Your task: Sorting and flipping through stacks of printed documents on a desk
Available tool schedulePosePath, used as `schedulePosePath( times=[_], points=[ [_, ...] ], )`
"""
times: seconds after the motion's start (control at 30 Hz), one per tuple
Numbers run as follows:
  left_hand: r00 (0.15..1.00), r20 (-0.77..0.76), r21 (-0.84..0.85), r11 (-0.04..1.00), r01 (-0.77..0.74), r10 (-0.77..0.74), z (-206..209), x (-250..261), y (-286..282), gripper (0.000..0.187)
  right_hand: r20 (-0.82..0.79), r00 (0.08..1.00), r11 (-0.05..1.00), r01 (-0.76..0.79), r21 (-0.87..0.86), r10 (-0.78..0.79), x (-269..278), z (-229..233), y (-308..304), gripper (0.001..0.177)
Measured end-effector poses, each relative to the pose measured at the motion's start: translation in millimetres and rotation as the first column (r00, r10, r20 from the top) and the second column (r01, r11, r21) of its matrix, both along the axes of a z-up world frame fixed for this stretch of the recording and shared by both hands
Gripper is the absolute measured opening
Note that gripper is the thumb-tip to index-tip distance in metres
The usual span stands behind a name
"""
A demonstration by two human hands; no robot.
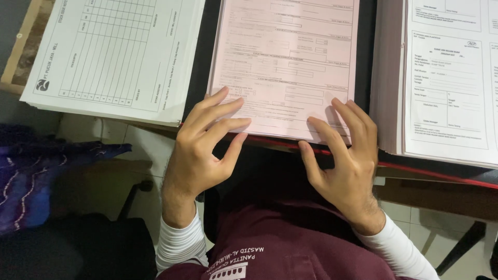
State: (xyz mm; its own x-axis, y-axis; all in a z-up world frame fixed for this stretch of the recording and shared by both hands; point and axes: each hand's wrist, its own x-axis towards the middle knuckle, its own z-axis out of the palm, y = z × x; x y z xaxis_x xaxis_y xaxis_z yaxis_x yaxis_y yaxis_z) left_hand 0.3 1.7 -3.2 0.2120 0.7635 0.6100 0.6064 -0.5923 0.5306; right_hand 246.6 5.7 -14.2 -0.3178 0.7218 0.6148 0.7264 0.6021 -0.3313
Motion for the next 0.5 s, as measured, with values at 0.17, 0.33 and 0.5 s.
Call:
schedulePosePath(
  times=[0.17,0.33,0.5],
  points=[
    [0.999,-0.04,-0.046,0.999,-0.019,0.017,-2.3,2.0,-2.4,0.03,-0.019,1.0,1.0,-0.002,-0.009,0.002,1.3,-0.5,1.3,0.022],
    [1.0,-0.028,0.015,1.0,-0.01,0.01,-8.4,0.0,-0.2,0.02,0.013,0.999,0.996,0.032,-0.079,-0.031,4.9,-2.5,0.2,0.027],
    [1.0,-0.001,0.022,1.0,0.011,-0.011,-8.0,-1.3,0.1,0.015,0.013,1.0,0.997,0.028,-0.065,-0.027,3.4,-0.2,1.1,0.034]
  ],
)
